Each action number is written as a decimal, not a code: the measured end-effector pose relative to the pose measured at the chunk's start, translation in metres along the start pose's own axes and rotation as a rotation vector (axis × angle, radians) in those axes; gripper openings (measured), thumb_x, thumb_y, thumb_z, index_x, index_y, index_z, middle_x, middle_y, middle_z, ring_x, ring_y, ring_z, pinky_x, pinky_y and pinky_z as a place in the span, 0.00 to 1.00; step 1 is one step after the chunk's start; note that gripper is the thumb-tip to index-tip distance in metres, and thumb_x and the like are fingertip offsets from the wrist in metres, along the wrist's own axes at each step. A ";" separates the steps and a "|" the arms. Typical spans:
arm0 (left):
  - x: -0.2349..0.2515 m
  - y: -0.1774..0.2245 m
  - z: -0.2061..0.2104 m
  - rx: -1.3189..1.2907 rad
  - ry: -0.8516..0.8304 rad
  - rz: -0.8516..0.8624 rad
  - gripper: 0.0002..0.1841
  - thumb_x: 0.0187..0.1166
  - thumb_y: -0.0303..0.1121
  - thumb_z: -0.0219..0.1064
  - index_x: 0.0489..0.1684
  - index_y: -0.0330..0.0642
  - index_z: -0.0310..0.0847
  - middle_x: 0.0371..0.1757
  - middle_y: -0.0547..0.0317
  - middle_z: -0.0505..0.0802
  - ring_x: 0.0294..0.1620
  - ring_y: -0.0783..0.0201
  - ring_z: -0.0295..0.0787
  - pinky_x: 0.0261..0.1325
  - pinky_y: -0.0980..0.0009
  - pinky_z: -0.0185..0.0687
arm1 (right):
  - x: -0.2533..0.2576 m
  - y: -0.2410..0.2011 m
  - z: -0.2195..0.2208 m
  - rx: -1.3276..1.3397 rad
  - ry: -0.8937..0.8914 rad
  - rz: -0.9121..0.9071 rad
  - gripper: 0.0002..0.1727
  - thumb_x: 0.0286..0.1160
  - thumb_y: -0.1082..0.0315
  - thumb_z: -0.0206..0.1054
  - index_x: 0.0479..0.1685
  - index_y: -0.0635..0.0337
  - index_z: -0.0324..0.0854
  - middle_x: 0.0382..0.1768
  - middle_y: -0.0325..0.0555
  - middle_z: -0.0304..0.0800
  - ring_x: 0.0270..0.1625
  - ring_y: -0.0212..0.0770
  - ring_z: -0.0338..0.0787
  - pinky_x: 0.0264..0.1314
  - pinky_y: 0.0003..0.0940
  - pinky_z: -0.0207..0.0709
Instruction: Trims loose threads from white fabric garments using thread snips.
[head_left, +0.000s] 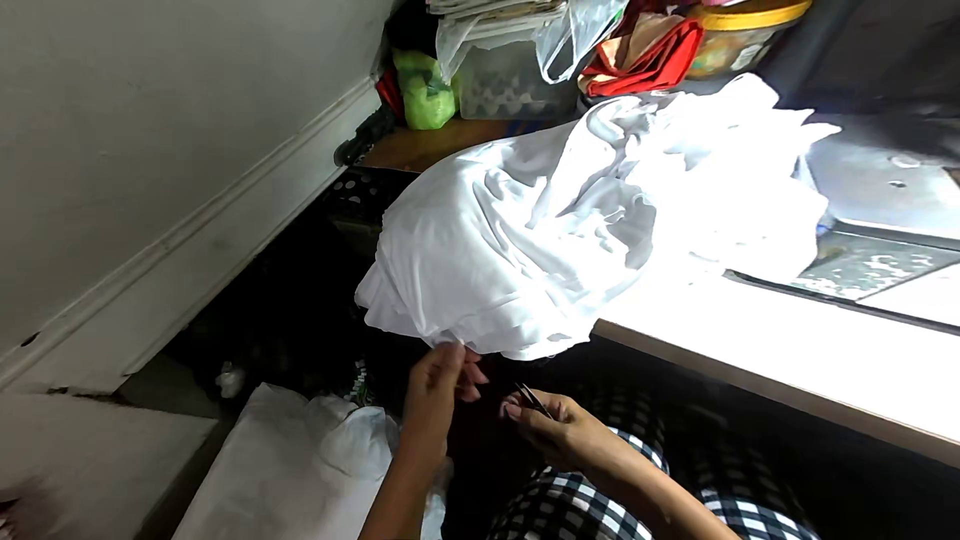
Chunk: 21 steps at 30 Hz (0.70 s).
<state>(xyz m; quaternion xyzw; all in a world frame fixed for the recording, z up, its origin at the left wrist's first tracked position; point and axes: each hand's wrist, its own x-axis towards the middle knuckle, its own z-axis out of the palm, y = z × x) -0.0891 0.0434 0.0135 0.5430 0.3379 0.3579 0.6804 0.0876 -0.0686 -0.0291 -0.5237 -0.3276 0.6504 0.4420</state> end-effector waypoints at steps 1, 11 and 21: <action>0.004 0.007 -0.002 -0.005 0.054 0.060 0.17 0.92 0.32 0.50 0.40 0.35 0.85 0.26 0.64 0.88 0.27 0.73 0.85 0.35 0.77 0.84 | -0.002 -0.003 0.000 -0.013 -0.012 -0.020 0.08 0.85 0.59 0.62 0.49 0.47 0.86 0.19 0.26 0.73 0.14 0.21 0.65 0.14 0.17 0.58; 0.030 0.033 -0.046 0.608 0.269 0.044 0.20 0.93 0.44 0.53 0.46 0.37 0.84 0.34 0.57 0.90 0.36 0.64 0.90 0.44 0.66 0.88 | -0.008 0.002 -0.006 -0.017 0.001 -0.030 0.10 0.85 0.60 0.60 0.50 0.50 0.86 0.20 0.28 0.75 0.14 0.21 0.65 0.14 0.16 0.58; 0.037 0.069 -0.039 0.328 0.043 0.162 0.13 0.85 0.32 0.63 0.26 0.45 0.85 0.24 0.69 0.85 0.26 0.75 0.80 0.36 0.76 0.80 | -0.015 0.007 -0.017 0.009 0.038 -0.018 0.09 0.86 0.61 0.60 0.49 0.49 0.86 0.19 0.27 0.75 0.14 0.20 0.64 0.14 0.16 0.56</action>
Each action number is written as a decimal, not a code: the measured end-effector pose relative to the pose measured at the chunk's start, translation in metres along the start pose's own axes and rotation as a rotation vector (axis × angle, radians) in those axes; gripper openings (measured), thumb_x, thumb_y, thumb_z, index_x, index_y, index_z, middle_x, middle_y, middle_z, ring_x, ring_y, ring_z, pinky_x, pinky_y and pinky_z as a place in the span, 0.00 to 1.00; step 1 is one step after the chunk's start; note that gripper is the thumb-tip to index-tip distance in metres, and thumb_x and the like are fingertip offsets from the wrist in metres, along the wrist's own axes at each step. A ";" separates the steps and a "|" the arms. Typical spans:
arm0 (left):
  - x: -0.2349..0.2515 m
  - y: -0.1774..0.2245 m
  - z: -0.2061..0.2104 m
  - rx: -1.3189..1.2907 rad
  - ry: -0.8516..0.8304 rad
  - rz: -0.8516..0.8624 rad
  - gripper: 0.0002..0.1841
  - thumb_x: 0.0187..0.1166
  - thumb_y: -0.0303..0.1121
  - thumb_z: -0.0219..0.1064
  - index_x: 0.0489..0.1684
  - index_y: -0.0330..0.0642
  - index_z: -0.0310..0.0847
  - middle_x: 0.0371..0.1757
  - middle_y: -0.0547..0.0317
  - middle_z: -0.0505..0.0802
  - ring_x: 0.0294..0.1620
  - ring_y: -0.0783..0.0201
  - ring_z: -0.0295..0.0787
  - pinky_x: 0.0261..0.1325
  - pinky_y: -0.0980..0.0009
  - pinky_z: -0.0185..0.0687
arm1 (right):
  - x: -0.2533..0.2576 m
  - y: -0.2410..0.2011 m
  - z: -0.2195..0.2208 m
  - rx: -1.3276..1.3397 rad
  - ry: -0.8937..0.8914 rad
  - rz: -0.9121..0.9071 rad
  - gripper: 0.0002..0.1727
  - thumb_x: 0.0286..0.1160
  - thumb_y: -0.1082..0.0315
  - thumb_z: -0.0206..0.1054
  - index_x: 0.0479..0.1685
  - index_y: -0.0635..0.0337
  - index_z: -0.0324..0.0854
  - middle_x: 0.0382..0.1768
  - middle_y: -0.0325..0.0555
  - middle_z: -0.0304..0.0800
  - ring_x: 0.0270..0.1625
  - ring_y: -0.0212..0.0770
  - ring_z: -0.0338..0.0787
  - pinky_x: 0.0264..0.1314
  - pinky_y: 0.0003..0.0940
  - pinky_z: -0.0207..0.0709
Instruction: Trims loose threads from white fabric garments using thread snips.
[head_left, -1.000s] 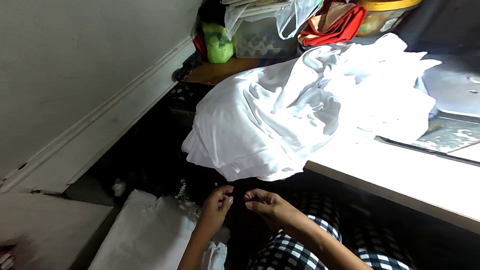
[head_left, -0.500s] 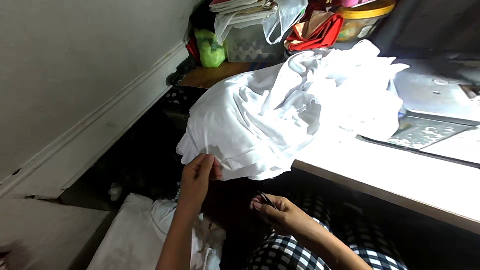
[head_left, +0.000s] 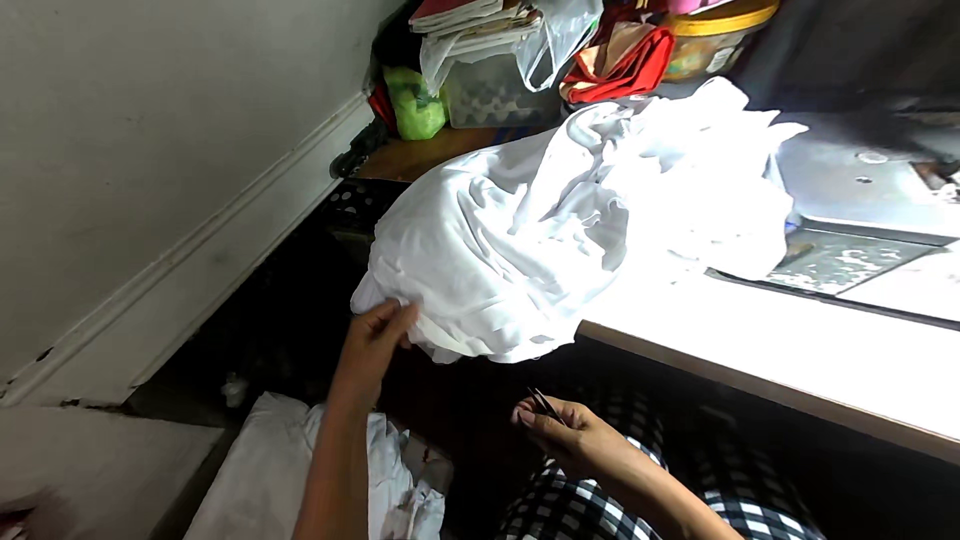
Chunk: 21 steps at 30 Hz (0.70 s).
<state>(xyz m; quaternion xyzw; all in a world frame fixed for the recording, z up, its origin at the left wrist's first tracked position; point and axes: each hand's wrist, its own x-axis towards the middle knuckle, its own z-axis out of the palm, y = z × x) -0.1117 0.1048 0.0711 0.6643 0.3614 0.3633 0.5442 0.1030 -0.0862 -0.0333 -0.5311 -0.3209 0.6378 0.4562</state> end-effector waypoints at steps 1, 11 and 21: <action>0.007 0.017 -0.005 0.007 0.010 0.069 0.14 0.86 0.34 0.61 0.26 0.48 0.86 0.24 0.71 0.85 0.25 0.77 0.79 0.34 0.78 0.80 | 0.000 0.001 0.000 0.009 0.000 -0.006 0.09 0.85 0.61 0.60 0.49 0.49 0.86 0.19 0.27 0.75 0.14 0.20 0.64 0.14 0.16 0.57; 0.116 0.022 0.061 0.706 -0.143 0.532 0.20 0.91 0.41 0.52 0.74 0.57 0.84 0.81 0.63 0.82 0.89 0.49 0.64 0.83 0.22 0.33 | 0.005 0.013 0.006 -0.043 -0.046 0.001 0.10 0.85 0.60 0.61 0.50 0.49 0.87 0.20 0.26 0.76 0.14 0.21 0.66 0.15 0.17 0.58; 0.029 -0.017 0.006 0.016 0.096 0.373 0.19 0.87 0.35 0.62 0.75 0.47 0.82 0.81 0.63 0.81 0.78 0.63 0.78 0.75 0.62 0.79 | 0.002 -0.066 0.051 -0.908 -0.024 -0.618 0.17 0.89 0.61 0.56 0.68 0.46 0.85 0.52 0.45 0.91 0.46 0.43 0.93 0.46 0.47 0.87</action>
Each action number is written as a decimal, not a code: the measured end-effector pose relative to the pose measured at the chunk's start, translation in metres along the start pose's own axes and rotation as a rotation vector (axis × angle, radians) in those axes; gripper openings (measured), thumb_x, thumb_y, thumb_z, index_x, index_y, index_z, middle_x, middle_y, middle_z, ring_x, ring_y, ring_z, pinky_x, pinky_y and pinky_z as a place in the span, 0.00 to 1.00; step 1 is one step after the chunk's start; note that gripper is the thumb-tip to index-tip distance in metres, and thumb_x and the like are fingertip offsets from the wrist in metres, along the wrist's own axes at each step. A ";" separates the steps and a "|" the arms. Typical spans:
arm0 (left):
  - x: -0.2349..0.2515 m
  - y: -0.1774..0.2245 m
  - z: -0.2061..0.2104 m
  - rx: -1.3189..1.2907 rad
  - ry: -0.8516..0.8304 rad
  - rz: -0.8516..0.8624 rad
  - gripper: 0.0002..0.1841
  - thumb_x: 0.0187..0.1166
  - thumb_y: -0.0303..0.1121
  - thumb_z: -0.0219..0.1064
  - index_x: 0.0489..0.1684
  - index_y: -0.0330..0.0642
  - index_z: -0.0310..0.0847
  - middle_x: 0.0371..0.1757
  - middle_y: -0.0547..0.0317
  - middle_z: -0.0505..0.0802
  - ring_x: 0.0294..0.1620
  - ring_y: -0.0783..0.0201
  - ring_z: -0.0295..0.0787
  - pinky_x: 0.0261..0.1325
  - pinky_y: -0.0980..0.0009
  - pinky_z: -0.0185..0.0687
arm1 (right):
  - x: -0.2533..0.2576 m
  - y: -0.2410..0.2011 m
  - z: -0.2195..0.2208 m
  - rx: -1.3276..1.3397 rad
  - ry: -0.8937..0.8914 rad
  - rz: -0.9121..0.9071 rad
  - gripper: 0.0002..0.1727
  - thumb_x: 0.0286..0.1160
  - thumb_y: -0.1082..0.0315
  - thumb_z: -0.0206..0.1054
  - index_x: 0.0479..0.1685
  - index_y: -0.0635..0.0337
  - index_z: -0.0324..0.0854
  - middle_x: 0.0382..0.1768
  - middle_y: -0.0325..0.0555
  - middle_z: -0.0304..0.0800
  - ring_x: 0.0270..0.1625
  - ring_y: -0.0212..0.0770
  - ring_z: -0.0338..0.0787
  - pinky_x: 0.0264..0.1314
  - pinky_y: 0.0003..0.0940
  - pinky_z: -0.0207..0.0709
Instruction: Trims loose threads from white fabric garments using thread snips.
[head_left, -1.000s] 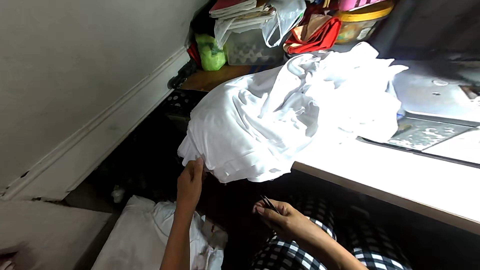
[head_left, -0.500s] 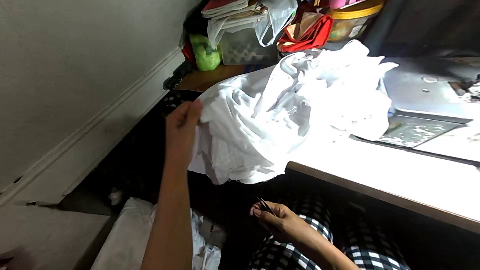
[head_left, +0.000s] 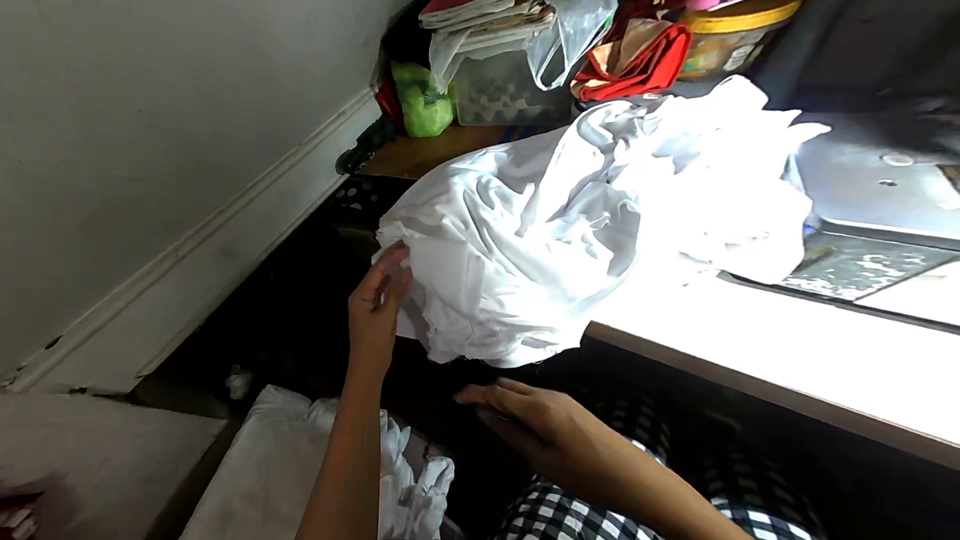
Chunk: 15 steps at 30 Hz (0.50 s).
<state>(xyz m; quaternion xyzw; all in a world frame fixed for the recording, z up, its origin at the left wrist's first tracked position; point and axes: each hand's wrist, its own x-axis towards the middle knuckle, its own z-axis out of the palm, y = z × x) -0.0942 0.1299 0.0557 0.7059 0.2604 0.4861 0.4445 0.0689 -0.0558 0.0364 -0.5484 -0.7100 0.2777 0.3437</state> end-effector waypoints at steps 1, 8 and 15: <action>-0.006 -0.003 0.001 0.002 -0.014 -0.006 0.19 0.87 0.36 0.63 0.74 0.47 0.82 0.83 0.63 0.79 0.80 0.63 0.77 0.74 0.64 0.80 | 0.016 -0.013 -0.005 -0.110 -0.031 -0.036 0.18 0.89 0.63 0.56 0.71 0.47 0.82 0.58 0.48 0.90 0.49 0.49 0.94 0.46 0.52 0.87; -0.023 -0.015 -0.014 -0.112 0.110 -0.138 0.16 0.89 0.31 0.57 0.66 0.42 0.86 0.69 0.60 0.89 0.70 0.62 0.84 0.73 0.60 0.80 | 0.104 -0.031 -0.049 -0.097 0.135 0.003 0.22 0.90 0.69 0.55 0.80 0.55 0.75 0.62 0.49 0.90 0.46 0.42 0.93 0.50 0.45 0.87; -0.060 -0.027 0.020 -0.129 0.090 -0.488 0.14 0.87 0.33 0.60 0.60 0.32 0.81 0.43 0.56 0.92 0.41 0.66 0.92 0.51 0.68 0.90 | 0.115 -0.010 -0.072 -0.038 0.121 0.015 0.17 0.92 0.64 0.54 0.69 0.46 0.84 0.30 0.35 0.88 0.21 0.30 0.80 0.23 0.31 0.76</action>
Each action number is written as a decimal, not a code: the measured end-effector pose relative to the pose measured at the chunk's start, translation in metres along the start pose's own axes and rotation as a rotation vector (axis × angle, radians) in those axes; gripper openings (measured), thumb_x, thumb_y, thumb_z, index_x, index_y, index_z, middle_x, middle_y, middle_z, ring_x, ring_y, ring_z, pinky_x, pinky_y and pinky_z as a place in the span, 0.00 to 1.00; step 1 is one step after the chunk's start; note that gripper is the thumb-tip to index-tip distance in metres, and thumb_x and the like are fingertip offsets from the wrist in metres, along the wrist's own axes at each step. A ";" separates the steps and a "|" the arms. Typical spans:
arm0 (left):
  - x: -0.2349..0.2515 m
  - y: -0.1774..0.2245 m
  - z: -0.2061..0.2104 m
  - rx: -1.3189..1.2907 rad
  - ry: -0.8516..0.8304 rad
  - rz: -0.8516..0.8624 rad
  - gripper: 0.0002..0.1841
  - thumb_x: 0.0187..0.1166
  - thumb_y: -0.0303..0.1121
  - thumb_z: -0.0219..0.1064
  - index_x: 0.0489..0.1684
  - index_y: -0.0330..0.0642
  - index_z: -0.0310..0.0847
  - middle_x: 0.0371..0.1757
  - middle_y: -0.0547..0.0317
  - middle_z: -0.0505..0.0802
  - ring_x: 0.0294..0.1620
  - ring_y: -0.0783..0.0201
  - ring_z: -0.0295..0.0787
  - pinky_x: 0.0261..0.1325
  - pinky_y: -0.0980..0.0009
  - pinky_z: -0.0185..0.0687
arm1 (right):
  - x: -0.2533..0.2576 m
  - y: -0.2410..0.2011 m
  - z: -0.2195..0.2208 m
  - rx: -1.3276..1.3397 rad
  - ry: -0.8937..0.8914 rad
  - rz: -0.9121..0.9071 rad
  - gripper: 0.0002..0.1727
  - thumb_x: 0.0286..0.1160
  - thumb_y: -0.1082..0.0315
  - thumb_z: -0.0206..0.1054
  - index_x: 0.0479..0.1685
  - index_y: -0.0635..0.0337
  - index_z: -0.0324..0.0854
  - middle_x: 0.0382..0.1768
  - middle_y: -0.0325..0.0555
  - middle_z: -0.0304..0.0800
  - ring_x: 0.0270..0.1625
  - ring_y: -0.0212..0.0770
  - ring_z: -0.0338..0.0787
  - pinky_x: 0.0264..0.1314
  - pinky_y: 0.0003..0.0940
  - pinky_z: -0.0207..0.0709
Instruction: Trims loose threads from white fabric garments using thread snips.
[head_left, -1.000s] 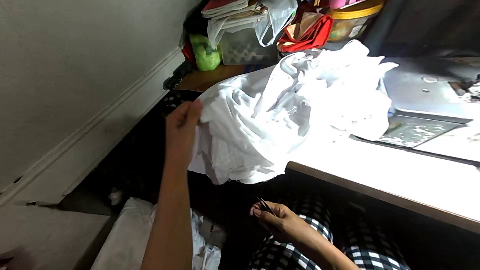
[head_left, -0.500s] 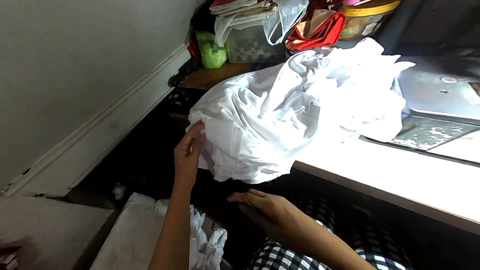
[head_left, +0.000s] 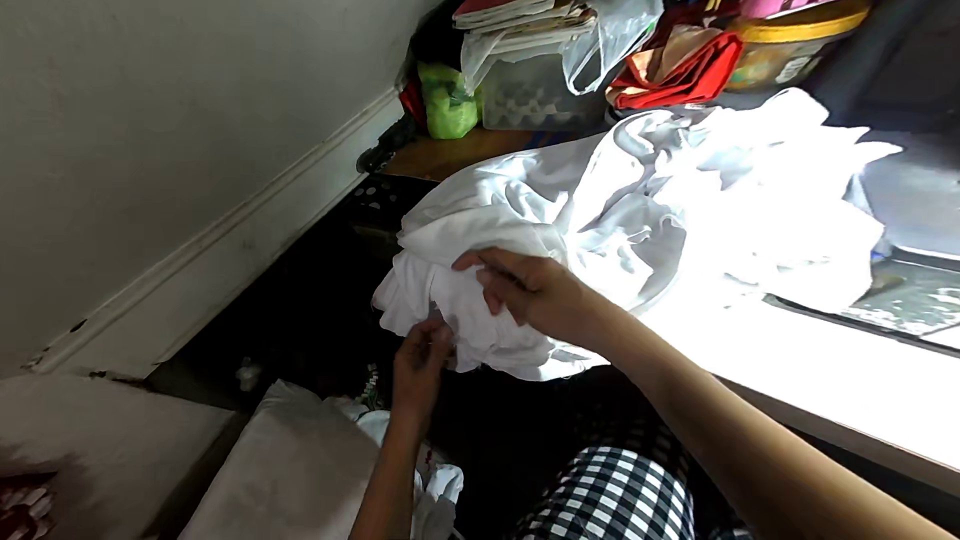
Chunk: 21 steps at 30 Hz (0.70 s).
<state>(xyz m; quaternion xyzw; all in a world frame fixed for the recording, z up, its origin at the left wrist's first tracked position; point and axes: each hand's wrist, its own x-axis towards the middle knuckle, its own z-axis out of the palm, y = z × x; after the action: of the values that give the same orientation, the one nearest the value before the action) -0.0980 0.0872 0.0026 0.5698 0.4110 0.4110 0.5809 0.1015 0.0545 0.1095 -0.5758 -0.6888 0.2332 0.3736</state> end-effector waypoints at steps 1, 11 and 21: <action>-0.002 0.000 0.006 -0.002 -0.016 -0.008 0.11 0.85 0.32 0.63 0.53 0.33 0.83 0.37 0.58 0.92 0.37 0.69 0.91 0.48 0.71 0.89 | -0.003 0.005 0.006 -0.136 0.009 -0.071 0.15 0.90 0.61 0.57 0.65 0.42 0.87 0.27 0.33 0.87 0.23 0.33 0.82 0.26 0.39 0.77; -0.026 0.008 -0.017 -0.119 -0.103 0.010 0.16 0.90 0.29 0.53 0.41 0.34 0.88 0.36 0.59 0.92 0.40 0.68 0.89 0.50 0.72 0.87 | -0.018 0.012 0.029 -0.639 -0.058 -0.373 0.17 0.81 0.50 0.62 0.57 0.43 0.90 0.37 0.38 0.88 0.35 0.41 0.90 0.28 0.42 0.82; -0.030 0.010 -0.011 -0.228 -0.113 0.001 0.18 0.91 0.28 0.50 0.31 0.38 0.86 0.29 0.65 0.89 0.33 0.72 0.86 0.46 0.75 0.85 | -0.022 0.005 0.063 -0.793 -0.035 -0.509 0.04 0.80 0.63 0.66 0.44 0.49 0.85 0.34 0.38 0.83 0.28 0.39 0.85 0.23 0.34 0.80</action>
<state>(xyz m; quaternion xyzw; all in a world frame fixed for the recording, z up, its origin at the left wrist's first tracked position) -0.1179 0.0624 0.0128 0.5225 0.3280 0.4225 0.6640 0.0563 0.0410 0.0615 -0.4828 -0.8503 -0.1372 0.1584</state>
